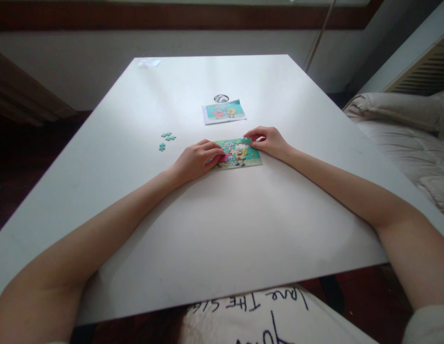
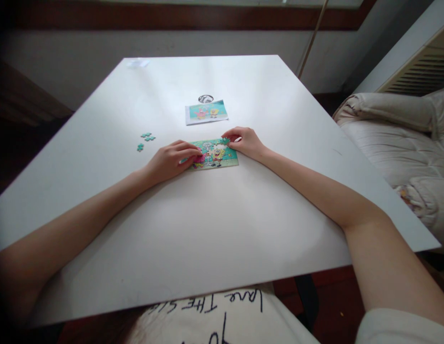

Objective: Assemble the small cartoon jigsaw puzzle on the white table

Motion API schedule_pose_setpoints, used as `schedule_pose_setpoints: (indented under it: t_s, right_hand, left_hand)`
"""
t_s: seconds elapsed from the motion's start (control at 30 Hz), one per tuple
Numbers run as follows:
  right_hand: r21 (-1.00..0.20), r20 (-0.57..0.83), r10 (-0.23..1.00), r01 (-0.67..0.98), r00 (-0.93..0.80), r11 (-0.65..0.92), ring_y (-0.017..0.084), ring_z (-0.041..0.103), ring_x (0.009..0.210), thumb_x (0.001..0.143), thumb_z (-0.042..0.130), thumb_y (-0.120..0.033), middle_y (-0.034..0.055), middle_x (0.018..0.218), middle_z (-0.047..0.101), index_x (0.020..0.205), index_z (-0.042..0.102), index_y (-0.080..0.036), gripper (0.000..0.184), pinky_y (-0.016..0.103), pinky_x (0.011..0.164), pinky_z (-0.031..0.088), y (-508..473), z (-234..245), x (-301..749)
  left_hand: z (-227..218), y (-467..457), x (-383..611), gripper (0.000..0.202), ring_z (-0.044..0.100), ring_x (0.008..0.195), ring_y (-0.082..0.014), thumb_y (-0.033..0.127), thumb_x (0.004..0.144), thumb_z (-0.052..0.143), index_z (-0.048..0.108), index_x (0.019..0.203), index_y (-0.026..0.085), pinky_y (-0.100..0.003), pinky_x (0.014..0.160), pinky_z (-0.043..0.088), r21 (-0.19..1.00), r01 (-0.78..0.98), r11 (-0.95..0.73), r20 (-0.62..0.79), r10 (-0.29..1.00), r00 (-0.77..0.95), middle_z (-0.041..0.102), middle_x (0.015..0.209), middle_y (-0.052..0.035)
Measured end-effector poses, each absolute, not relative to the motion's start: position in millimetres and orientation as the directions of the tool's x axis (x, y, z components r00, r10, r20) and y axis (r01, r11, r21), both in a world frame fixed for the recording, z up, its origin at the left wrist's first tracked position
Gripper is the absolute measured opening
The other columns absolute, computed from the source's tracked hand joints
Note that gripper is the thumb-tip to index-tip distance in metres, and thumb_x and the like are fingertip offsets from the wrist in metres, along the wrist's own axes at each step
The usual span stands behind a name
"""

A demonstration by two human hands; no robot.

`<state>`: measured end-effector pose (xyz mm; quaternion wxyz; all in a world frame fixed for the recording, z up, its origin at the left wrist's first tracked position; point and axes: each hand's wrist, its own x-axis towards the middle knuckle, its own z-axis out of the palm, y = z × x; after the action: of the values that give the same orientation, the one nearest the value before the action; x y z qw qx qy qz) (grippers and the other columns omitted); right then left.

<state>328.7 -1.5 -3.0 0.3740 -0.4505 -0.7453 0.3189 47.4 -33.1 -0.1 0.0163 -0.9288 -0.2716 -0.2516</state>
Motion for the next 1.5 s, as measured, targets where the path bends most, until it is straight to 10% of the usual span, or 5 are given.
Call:
schedule_pose_setpoints:
  t_s: [1.5]
  right_hand:
    - [-0.8, 0.248, 0.914, 0.465, -0.32, 0.38, 0.013, 0.057, 0.069, 0.074, 0.064, -0.024, 0.002, 0.078, 0.07, 0.096, 0.076, -0.016, 0.026, 0.028, 0.069, 0.045, -1.5, -1.6, 327.8]
  left_hand:
    - [0.6, -33.9, 47.7, 0.029, 0.066, 0.096, -0.0171, 0.03, 0.101, 0.046, 0.073, 0.106, 0.022, -0.028, 0.084, 0.054, 0.126, 0.519, -0.845, 0.466, 0.512, 0.721, 0.075, 0.104, -0.0053]
